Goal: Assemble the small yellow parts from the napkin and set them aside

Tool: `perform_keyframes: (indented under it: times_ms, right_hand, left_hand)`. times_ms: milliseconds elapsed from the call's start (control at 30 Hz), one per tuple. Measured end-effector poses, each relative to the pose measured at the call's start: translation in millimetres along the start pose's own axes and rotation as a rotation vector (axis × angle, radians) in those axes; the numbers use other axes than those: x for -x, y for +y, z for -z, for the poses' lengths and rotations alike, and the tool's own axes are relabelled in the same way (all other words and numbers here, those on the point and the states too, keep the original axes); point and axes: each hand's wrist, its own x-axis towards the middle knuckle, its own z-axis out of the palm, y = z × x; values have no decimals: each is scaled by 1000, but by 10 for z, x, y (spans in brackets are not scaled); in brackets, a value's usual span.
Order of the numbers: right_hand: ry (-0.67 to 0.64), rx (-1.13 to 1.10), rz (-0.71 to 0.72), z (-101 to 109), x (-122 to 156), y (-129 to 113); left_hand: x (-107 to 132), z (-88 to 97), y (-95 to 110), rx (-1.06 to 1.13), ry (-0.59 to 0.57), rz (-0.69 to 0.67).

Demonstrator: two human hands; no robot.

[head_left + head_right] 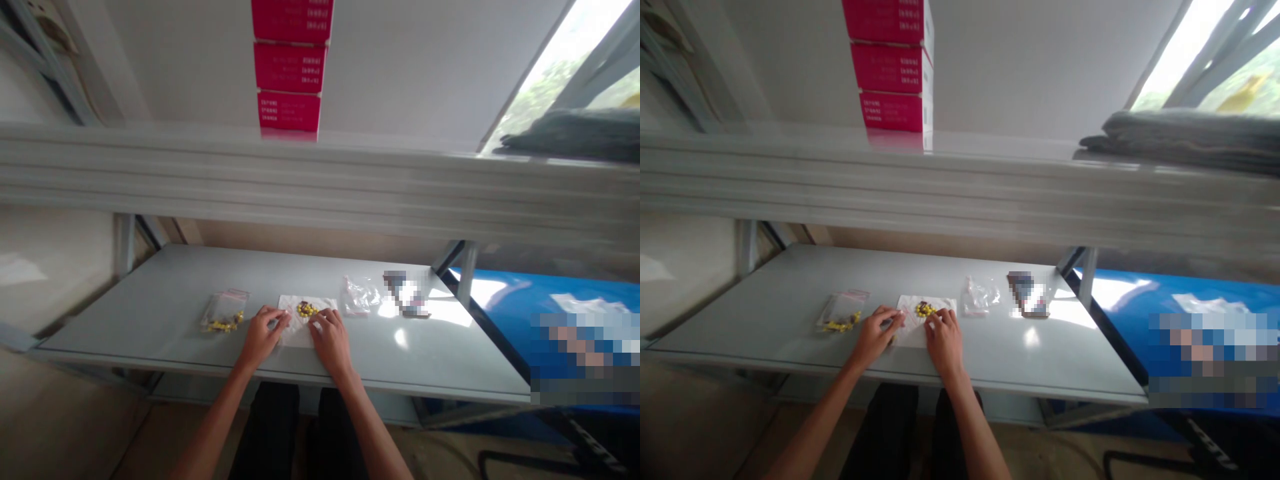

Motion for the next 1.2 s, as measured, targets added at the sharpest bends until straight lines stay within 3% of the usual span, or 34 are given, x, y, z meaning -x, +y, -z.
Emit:
perform_keyframes:
  times_ms: [167,367,467,567,733,1200]
  right_hand:
    - [-5,-355,-6,68,-10,-53]
    - [-129,-445,55,81,-9,-48]
    - [-70,-367,16,69,-9,-26]
    - [-18,-153,-8,21,3,5]
    - [-49,64,57,-43,19,25]
    - [-41,59,85,-49,15,0]
  left_hand:
    - [-8,-30,-7,-1,-48,-93]
    - [-8,-19,4,33,-105,-80]
    - [-8,-17,-1,60,-37,0]
    - [-11,-11,3,80,-21,49]
    - [-16,9,36,13,-17,8]
    - [5,15,-11,-29,2,-9]
